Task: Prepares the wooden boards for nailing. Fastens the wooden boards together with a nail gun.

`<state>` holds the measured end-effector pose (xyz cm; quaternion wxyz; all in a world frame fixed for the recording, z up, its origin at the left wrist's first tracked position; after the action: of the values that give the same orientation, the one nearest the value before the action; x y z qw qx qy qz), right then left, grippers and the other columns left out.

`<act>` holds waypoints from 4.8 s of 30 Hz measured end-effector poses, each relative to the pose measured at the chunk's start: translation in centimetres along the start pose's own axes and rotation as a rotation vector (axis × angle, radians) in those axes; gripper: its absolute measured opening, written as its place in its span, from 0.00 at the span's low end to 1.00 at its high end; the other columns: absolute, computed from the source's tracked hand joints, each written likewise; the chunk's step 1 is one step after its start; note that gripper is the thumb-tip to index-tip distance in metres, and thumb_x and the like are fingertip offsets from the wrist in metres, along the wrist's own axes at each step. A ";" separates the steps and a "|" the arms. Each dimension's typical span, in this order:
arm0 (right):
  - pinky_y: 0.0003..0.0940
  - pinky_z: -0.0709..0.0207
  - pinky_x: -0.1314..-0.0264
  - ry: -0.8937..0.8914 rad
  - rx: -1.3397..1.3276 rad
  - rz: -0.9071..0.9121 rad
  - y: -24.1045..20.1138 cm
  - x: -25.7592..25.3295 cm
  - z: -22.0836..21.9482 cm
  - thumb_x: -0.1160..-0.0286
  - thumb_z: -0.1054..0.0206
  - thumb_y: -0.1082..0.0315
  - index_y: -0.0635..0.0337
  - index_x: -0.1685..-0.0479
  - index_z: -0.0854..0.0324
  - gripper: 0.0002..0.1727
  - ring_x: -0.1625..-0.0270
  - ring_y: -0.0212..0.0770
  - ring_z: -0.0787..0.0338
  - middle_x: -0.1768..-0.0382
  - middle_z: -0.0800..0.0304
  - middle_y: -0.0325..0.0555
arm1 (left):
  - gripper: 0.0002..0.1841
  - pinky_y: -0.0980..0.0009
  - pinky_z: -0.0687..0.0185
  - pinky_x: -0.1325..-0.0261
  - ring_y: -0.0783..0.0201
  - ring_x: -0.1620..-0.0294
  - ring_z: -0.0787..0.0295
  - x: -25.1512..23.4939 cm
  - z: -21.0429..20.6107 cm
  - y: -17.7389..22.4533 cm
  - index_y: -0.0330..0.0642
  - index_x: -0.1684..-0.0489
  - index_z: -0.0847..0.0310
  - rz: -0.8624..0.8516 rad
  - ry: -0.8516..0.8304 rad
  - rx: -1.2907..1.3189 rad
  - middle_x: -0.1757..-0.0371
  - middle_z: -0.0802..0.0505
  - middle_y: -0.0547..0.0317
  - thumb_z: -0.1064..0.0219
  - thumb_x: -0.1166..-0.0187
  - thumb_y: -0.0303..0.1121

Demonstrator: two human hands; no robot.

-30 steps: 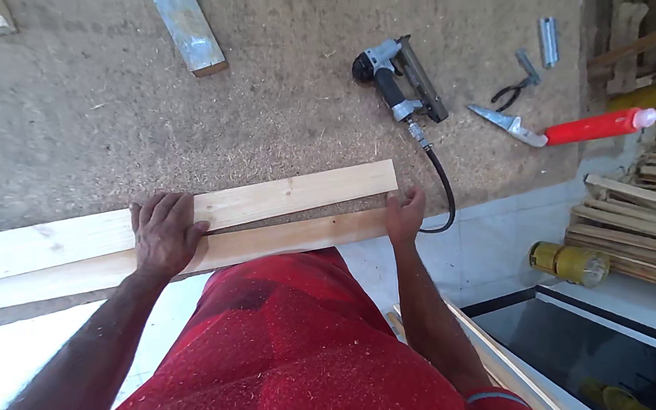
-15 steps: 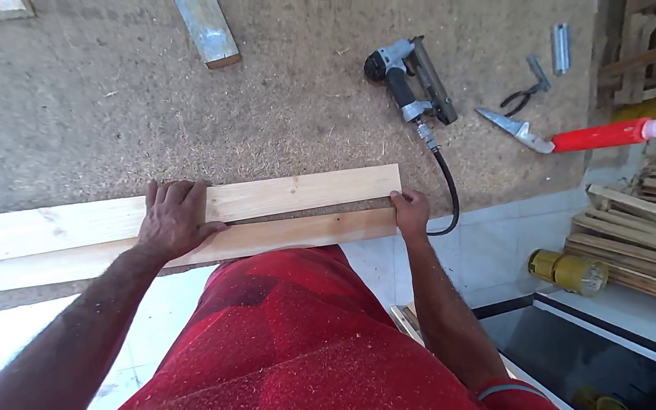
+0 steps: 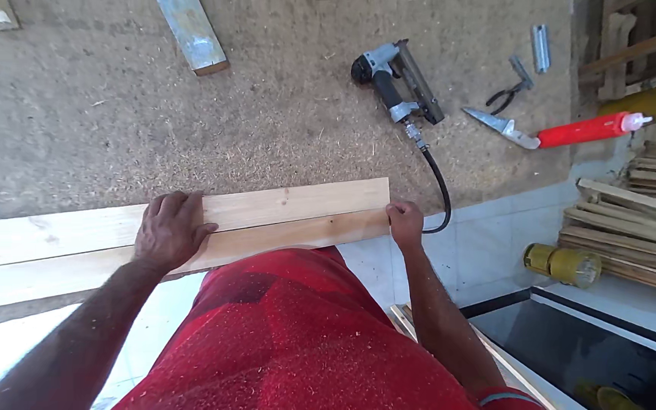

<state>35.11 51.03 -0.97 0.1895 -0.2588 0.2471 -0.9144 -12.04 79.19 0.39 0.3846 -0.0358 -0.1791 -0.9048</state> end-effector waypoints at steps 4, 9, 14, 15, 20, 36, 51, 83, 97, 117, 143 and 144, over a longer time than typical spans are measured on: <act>0.50 0.16 0.39 -0.035 -0.036 -0.024 0.4 0.1 -0.3 0.23 0.28 0.60 0.60 0.45 0.09 0.15 0.45 0.46 0.10 0.45 0.11 0.53 | 0.46 0.34 0.37 0.20 0.31 0.24 0.27 -0.1 -0.3 0.0 0.43 0.20 0.26 0.093 0.049 0.024 0.29 0.19 0.35 0.48 0.25 0.73; 0.64 0.19 0.33 -0.097 0.103 0.039 -0.1 1.0 0.2 0.15 0.33 0.56 0.62 0.38 0.13 0.20 0.40 0.57 0.10 0.43 0.09 0.61 | 0.46 0.31 0.54 0.11 0.32 0.16 0.33 0.7 0.2 -0.4 0.46 0.21 0.25 0.245 0.123 -0.013 0.24 0.20 0.36 0.38 0.31 0.73; 0.67 0.23 0.35 -0.098 0.095 0.031 -0.6 2.0 -0.4 0.13 0.37 0.55 0.70 0.32 0.18 0.25 0.41 0.65 0.13 0.41 0.14 0.73 | 0.43 0.34 0.59 0.08 0.42 0.07 0.46 2.6 0.1 -1.9 0.61 0.13 0.31 0.386 0.124 -0.080 0.13 0.27 0.45 0.42 0.28 0.74; 0.64 0.23 0.32 -0.091 0.089 -0.007 -0.5 2.1 -0.5 0.14 0.38 0.53 0.70 0.30 0.20 0.28 0.39 0.63 0.13 0.39 0.15 0.73 | 0.43 0.35 0.58 0.08 0.44 0.07 0.45 2.7 -0.1 -2.1 0.64 0.14 0.30 0.388 0.129 -0.069 0.14 0.26 0.47 0.43 0.28 0.75; 0.59 0.22 0.32 -0.053 0.041 -0.012 -0.3 2.0 -1.2 0.16 0.36 0.54 0.71 0.33 0.19 0.27 0.39 0.58 0.13 0.40 0.14 0.71 | 0.36 0.37 0.48 0.10 0.49 0.13 0.34 2.6 0.4 -2.7 0.67 0.22 0.23 0.362 0.176 -0.059 0.23 0.17 0.55 0.46 0.24 0.73; 0.46 0.17 0.42 -0.123 -0.138 -0.061 0.6 0.8 -0.9 0.19 0.29 0.65 0.67 0.40 0.14 0.17 0.53 0.41 0.11 0.50 0.09 0.56 | 0.32 0.40 0.54 0.08 0.50 0.13 0.34 3.1 -0.2 -3.7 0.59 0.22 0.22 0.363 0.264 -0.028 0.23 0.18 0.55 0.56 0.15 0.63; 0.74 0.32 0.27 -0.040 0.113 -0.075 -8.4 0.2 -1.1 0.17 0.54 0.27 0.81 0.35 0.24 0.53 0.30 0.72 0.19 0.36 0.20 0.82 | 0.32 0.44 0.16 0.37 0.48 0.36 0.14 -1.9 3.3 -3.3 0.50 0.40 0.12 0.010 -0.359 0.040 0.41 0.10 0.51 0.21 0.37 0.61; 0.65 0.21 0.32 -0.007 0.126 -0.037 -1.8 1.2 -0.6 0.19 0.31 0.59 0.62 0.29 0.18 0.24 0.38 0.59 0.11 0.41 0.11 0.63 | 0.32 0.39 0.57 0.07 0.51 0.07 0.42 4.2 -0.4 -4.0 0.57 0.14 0.30 0.279 0.231 0.007 0.13 0.24 0.56 0.53 0.12 0.61; 0.56 0.16 0.37 -0.006 -0.019 -0.052 0.5 0.8 -0.6 0.19 0.31 0.60 0.59 0.34 0.15 0.19 0.45 0.49 0.08 0.46 0.07 0.53 | 0.35 0.39 0.57 0.08 0.47 0.08 0.43 4.3 -0.7 -4.4 0.53 0.16 0.29 0.295 0.280 0.040 0.14 0.25 0.53 0.54 0.16 0.63; 0.67 0.22 0.38 0.038 0.086 -0.148 -2.1 1.9 -1.4 0.24 0.32 0.38 0.62 0.29 0.22 0.37 0.42 0.59 0.12 0.47 0.11 0.60 | 0.50 0.35 0.37 0.21 0.40 0.28 0.23 0.8 1.7 -5.0 0.55 0.24 0.20 0.142 -0.159 0.008 0.31 0.15 0.46 0.14 0.53 0.67; 0.72 0.25 0.34 -0.044 0.250 -0.062 -3.8 2.7 -2.0 0.20 0.38 0.35 0.70 0.36 0.20 0.40 0.36 0.69 0.15 0.41 0.15 0.71 | 0.46 0.42 0.27 0.24 0.41 0.30 0.18 9.2 0.3 -5.3 0.42 0.34 0.18 0.140 -0.283 -0.067 0.35 0.13 0.43 0.13 0.52 0.63; 0.72 0.24 0.36 -0.026 0.216 -0.073 -4.2 2.5 -1.7 0.21 0.38 0.34 0.69 0.36 0.21 0.40 0.38 0.68 0.15 0.42 0.15 0.71 | 0.42 0.42 0.21 0.29 0.40 0.33 0.16 8.8 0.7 -4.9 0.41 0.40 0.16 0.134 -0.293 -0.062 0.39 0.12 0.43 0.12 0.50 0.60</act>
<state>31.27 53.81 1.03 0.1861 -0.2573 0.1350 -0.9386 -21.73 76.61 1.39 0.4126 -0.1909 -0.2025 -0.8674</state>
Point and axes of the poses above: each hand's wrist, its own x-axis away from the middle knuckle, its own z-axis out of the back of the hand, y = z × x, the point moved 9 cm from there along -x, towards the middle knuckle
